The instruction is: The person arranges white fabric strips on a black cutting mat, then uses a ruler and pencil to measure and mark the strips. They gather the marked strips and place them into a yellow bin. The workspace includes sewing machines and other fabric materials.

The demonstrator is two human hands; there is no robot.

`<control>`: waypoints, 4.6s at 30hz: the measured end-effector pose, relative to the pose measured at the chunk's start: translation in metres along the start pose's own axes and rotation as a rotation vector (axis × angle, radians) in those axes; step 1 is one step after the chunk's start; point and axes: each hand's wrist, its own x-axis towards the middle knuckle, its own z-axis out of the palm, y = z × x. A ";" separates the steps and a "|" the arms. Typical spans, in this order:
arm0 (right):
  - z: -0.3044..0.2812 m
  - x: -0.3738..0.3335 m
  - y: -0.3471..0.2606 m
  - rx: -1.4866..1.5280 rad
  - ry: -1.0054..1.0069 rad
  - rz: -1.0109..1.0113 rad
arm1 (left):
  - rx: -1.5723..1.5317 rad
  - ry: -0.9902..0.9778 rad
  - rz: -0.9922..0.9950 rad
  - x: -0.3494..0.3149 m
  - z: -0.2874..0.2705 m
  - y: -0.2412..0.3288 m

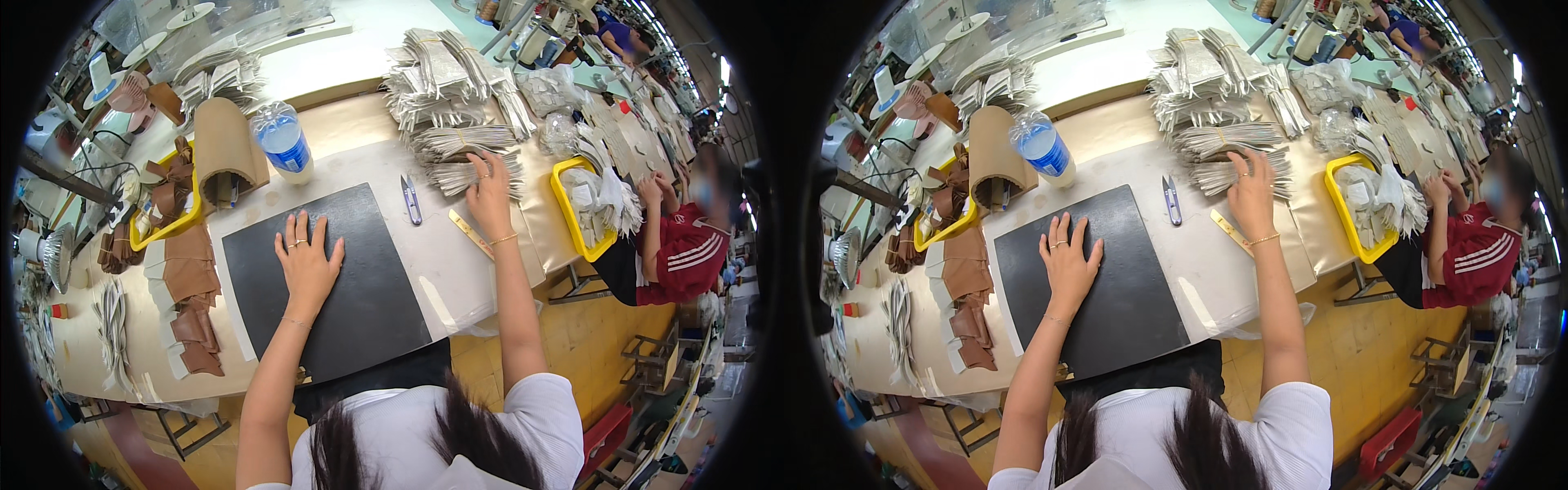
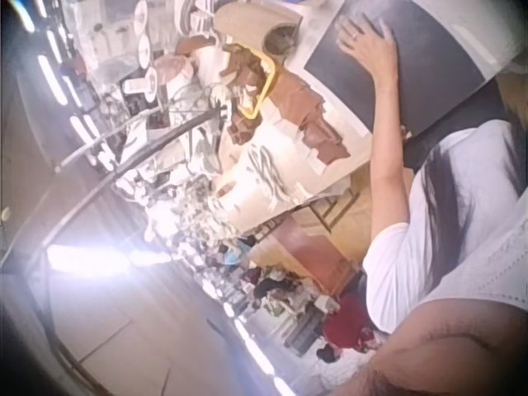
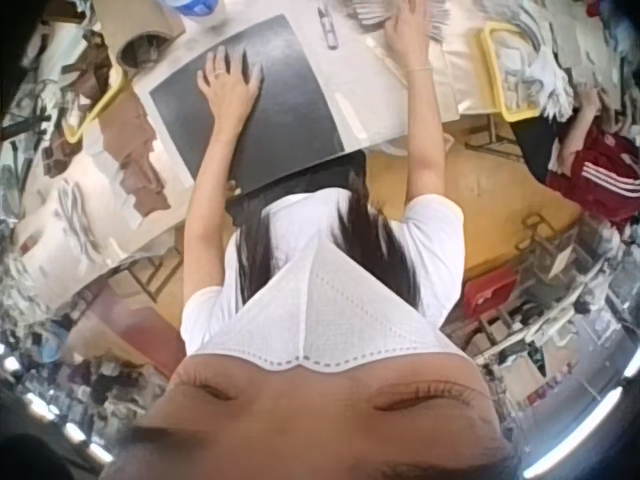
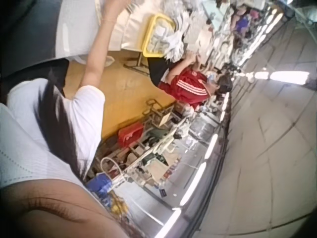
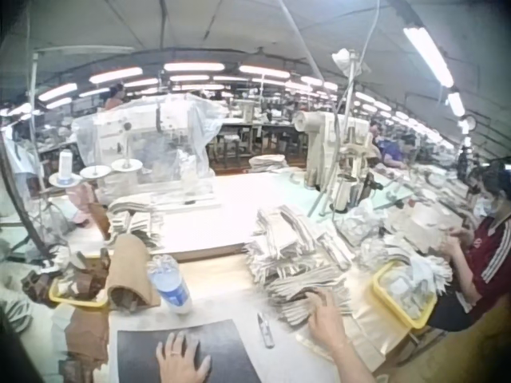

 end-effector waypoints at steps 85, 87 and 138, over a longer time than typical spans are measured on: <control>-0.075 -0.102 -0.237 0.673 -0.482 -0.178 | -1.897 -0.506 -0.648 -0.104 -0.071 0.012; -0.072 -0.104 -0.233 0.661 -0.433 -0.256 | -1.870 -0.507 -0.638 -0.107 -0.066 0.013; -0.013 -0.024 -0.158 0.626 -0.299 0.122 | -2.220 -0.407 -0.826 -0.112 -0.067 -0.023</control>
